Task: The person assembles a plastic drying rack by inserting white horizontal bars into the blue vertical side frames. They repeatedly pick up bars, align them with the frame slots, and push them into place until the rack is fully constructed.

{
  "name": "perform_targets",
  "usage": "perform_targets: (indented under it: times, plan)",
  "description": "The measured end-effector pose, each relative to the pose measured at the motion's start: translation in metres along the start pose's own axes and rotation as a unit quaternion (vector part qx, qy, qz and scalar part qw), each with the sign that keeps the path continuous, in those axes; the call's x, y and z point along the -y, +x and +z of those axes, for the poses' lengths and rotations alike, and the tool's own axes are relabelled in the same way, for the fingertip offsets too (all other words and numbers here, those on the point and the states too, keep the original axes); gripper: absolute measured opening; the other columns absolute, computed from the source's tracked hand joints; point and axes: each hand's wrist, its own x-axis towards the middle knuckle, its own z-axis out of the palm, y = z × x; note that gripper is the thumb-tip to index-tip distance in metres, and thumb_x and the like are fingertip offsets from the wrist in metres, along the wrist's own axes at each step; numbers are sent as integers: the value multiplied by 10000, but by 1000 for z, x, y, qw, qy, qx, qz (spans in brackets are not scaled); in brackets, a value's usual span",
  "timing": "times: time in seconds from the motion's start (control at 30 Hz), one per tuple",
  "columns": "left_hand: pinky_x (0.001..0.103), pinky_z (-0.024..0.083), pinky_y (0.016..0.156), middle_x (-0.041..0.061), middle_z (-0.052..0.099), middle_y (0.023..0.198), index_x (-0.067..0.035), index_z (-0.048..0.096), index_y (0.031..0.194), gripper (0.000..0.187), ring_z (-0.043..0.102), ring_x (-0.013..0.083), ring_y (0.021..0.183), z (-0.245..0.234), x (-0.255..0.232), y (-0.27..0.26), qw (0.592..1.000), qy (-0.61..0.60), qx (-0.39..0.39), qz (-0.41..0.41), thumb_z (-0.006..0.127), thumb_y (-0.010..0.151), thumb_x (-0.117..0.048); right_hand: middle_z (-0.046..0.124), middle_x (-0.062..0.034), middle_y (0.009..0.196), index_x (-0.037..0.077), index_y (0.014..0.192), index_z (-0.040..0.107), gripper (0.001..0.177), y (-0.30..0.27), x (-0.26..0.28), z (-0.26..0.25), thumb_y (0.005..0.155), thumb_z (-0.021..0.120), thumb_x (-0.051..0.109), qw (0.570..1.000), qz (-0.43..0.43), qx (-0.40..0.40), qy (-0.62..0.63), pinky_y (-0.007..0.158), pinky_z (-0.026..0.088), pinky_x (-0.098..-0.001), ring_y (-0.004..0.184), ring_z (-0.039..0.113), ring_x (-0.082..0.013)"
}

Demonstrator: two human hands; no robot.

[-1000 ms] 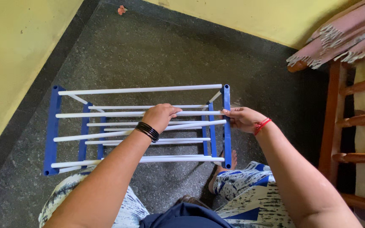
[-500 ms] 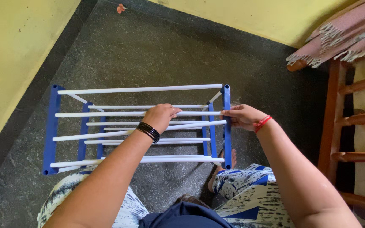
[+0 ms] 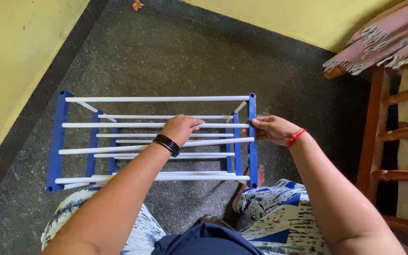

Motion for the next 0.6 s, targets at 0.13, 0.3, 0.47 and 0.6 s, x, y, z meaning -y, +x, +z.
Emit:
perform_targets:
  times: [0.13,0.3,0.47,0.6]
  plan:
    - [414,567,870,129,759,1052,-201,786,1140,229,720,310,966,1,-4,0,1000,15,1,-14,664,950,-237,727,-193,1225,-4,1261,658,398,-4,3,7,1020,514,279,1000,-5,5,-8,1061,536,-462,1152,698,-282]
    - [441,513,971,71,737,1175,-197,759,1183,268,653,283,1115,-12,-10,1,997,70,23,-12,672,944,-281,728,-160,1246,45,1300,650,394,-9,8,21,990,548,265,999,-2,-47,-3,1045,547,-450,1137,709,-254]
    - [481,406,1111,33,589,1417,-219,695,1297,488,491,283,1324,-29,-6,4,988,133,-69,37,760,846,-395,716,-127,1251,47,1406,565,493,0,4,22,992,579,313,996,-48,-78,-5,1026,537,-448,1136,696,-242]
    - [577,299,1132,48,461,1537,-229,729,1254,484,389,323,1401,-42,1,5,975,188,-119,32,793,796,-374,716,-103,1277,63,1447,538,533,2,6,23,974,574,306,990,-97,-90,-46,1015,534,-435,1139,695,-235]
